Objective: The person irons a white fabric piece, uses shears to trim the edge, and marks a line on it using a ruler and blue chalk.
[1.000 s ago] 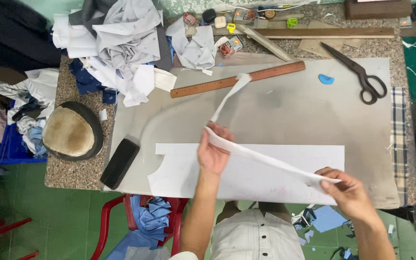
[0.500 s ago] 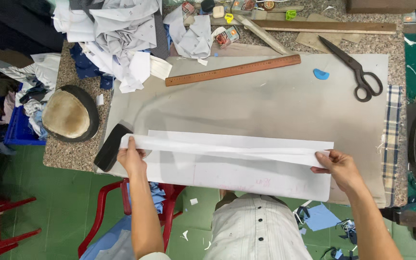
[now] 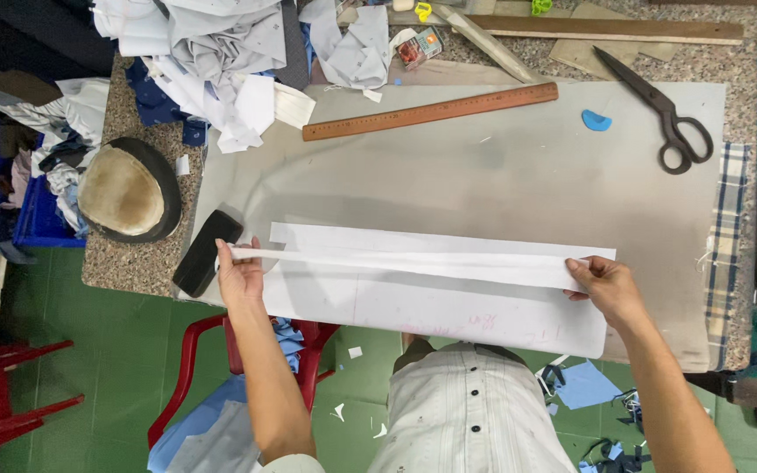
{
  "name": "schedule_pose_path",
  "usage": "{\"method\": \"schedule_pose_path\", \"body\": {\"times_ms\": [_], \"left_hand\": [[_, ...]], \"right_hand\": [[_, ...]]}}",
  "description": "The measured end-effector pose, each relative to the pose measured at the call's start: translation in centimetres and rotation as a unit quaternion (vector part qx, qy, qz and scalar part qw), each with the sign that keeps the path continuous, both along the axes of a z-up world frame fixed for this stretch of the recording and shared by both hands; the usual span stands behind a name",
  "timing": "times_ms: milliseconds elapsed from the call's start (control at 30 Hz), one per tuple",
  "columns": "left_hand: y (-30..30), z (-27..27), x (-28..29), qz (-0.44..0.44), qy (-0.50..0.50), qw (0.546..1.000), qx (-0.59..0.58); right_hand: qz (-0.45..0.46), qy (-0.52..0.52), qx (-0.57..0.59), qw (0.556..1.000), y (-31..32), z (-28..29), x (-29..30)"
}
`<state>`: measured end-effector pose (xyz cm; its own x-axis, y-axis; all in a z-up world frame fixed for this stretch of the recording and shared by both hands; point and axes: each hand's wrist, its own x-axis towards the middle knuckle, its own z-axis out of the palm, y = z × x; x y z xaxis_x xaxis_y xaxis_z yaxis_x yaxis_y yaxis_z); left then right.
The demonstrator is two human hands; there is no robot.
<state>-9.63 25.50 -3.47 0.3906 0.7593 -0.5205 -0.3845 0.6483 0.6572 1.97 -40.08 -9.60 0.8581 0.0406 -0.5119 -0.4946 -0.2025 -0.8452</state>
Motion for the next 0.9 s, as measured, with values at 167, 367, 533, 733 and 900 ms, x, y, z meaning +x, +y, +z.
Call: {"method": "schedule_pose_path", "body": {"times_ms": [167, 367, 533, 733, 900], "left_hand": [[-1.8, 1.5, 1.4, -0.066, 0.002, 0.997, 0.039], [-1.5, -1.9, 1.0, -0.049, 0.006, 0.998, 0.032], [-2.6, -2.1, 0.3, -0.112, 0.064, 0.990, 0.065], [-6.4, 0.0, -1.1, -0.001, 0.410, 0.724, 0.554], [-18.1, -2.8, -1.3, -0.297, 0.301, 0.435, 0.795]], "right_hand": [[0.010, -0.020, -0.057, 0.998, 0.2, 1.1, 0.0], [0.061, -0.070, -0.216, 0.972, -0.5, 1.2, 0.4], [0.112, -0.149, -0.403, 0.896, -1.1, -1.3, 1.3], [0.105, -0.363, -0.527, 0.761, 0.3, 3.3, -1.8], [0.133, -0.475, -0.522, 0.696, 6.0, 3.2, -3.7]]}}
